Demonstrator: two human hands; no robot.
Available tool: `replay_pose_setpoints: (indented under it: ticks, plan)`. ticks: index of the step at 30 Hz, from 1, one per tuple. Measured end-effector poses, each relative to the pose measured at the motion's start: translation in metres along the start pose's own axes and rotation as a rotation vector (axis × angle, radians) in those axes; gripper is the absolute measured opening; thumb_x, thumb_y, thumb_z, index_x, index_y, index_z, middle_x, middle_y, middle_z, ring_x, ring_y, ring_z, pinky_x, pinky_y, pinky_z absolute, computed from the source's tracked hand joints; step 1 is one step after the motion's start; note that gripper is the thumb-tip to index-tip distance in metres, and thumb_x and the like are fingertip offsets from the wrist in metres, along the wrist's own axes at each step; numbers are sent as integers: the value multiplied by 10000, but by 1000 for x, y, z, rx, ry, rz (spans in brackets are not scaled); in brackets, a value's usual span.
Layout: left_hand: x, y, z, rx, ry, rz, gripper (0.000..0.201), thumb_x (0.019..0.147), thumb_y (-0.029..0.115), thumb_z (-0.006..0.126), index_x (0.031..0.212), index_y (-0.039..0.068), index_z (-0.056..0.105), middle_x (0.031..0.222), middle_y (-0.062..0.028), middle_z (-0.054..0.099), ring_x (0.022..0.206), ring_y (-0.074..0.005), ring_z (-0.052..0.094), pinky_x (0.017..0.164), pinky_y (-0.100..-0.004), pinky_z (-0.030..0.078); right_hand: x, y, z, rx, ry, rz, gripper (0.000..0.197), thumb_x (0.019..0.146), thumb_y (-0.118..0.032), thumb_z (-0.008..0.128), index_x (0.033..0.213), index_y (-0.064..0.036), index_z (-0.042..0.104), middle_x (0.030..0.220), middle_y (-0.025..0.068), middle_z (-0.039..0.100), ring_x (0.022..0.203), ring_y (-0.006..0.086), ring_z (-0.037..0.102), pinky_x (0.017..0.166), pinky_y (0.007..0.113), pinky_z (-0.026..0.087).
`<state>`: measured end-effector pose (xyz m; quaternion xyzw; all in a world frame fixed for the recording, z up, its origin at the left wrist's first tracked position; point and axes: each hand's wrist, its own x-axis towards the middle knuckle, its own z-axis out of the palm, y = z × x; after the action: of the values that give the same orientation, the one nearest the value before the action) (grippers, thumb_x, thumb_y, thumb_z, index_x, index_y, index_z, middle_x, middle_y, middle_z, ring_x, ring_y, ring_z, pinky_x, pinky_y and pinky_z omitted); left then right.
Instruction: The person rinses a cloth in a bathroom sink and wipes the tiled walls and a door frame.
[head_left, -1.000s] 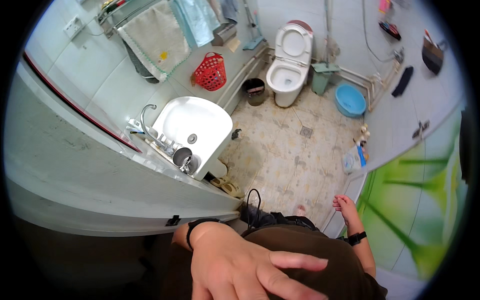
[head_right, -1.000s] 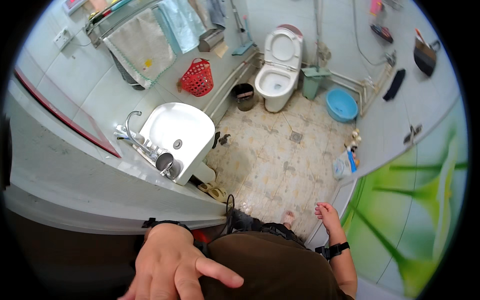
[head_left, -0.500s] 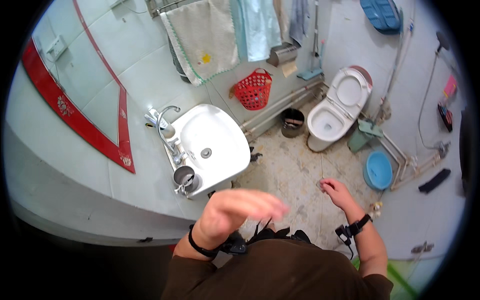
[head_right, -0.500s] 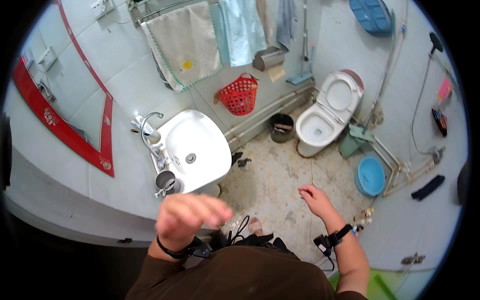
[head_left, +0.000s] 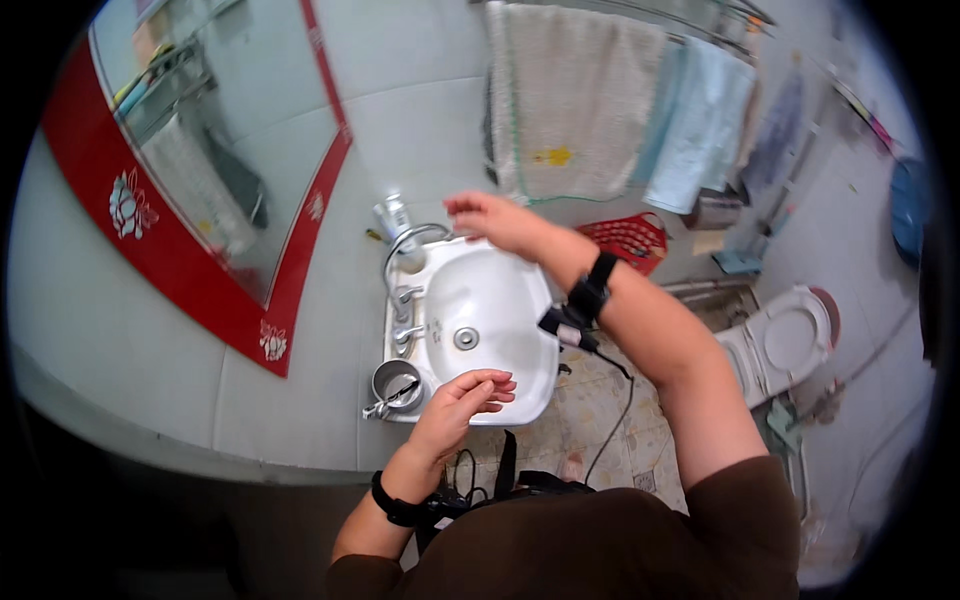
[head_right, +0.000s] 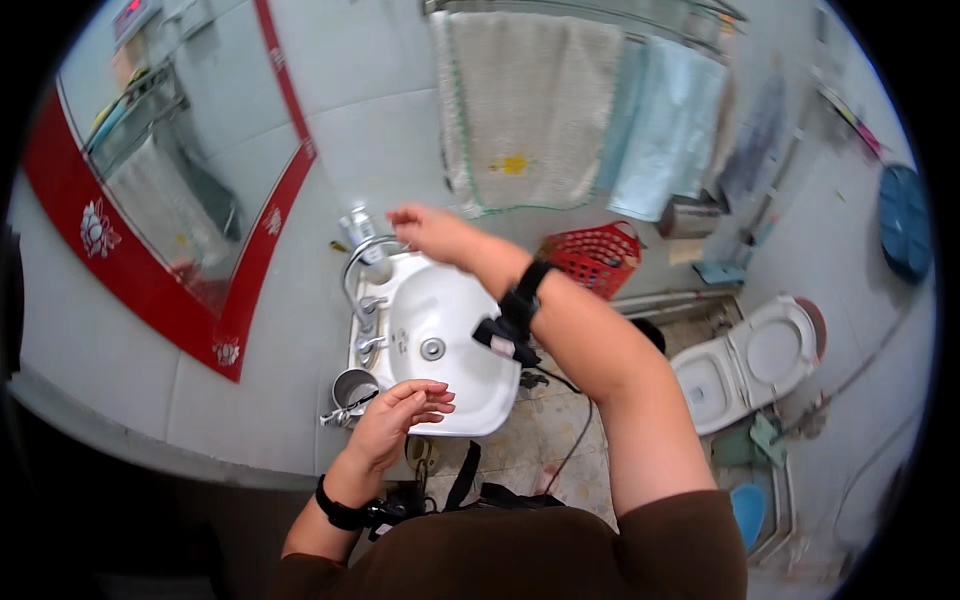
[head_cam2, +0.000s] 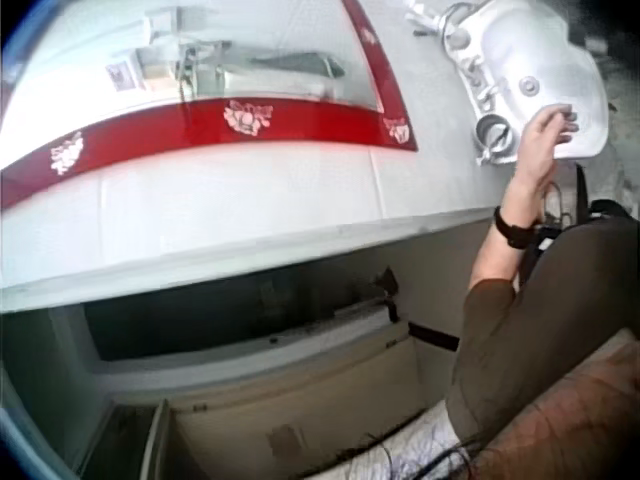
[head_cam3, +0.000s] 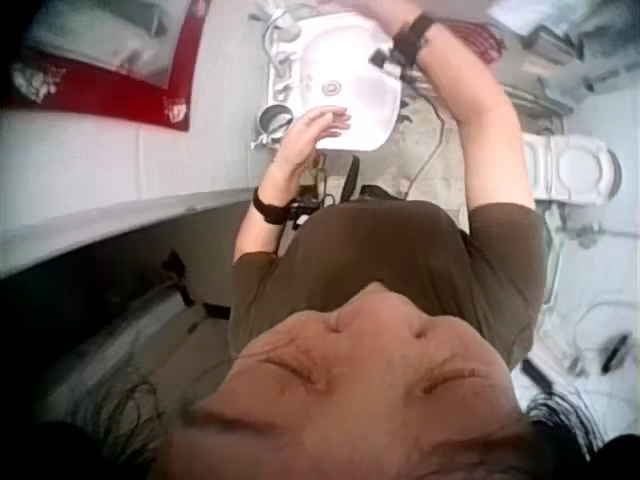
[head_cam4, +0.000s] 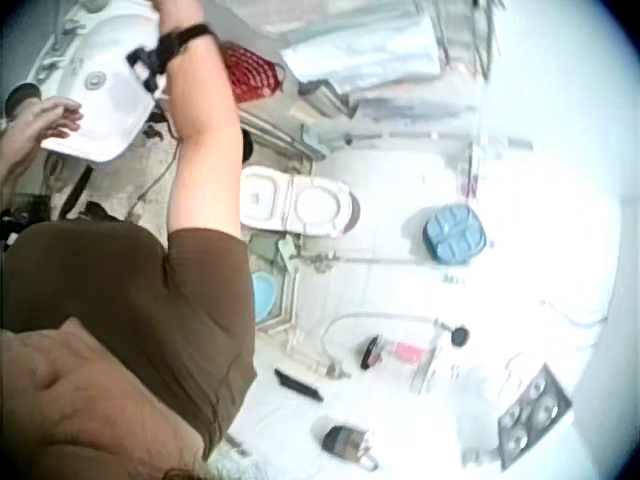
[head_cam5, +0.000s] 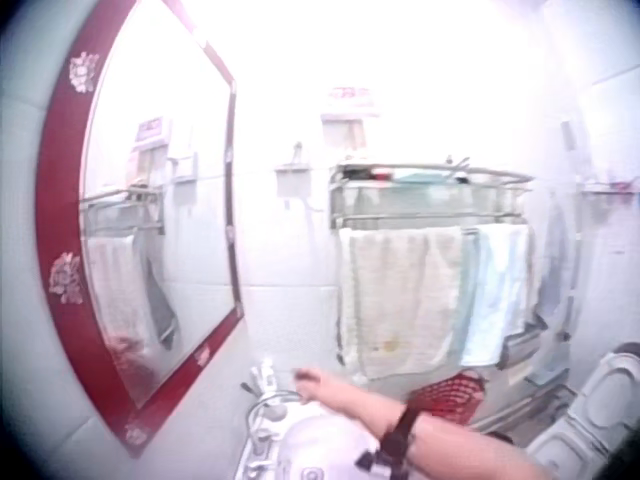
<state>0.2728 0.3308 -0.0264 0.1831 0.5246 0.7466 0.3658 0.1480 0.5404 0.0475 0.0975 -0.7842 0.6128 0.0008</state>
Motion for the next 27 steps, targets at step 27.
replay_pose_setpoints:
  ticks: [27]
  plan:
    - [68, -47, -70, 465, 713, -185, 261, 831, 218, 483, 1021, 53, 553, 902, -22, 577, 813, -111, 537, 696, -251, 420, 123, -90, -111, 54, 208, -794, 222, 867, -178, 422, 1022, -33, 489, 859, 40, 541, 777, 126, 495, 711, 247, 402]
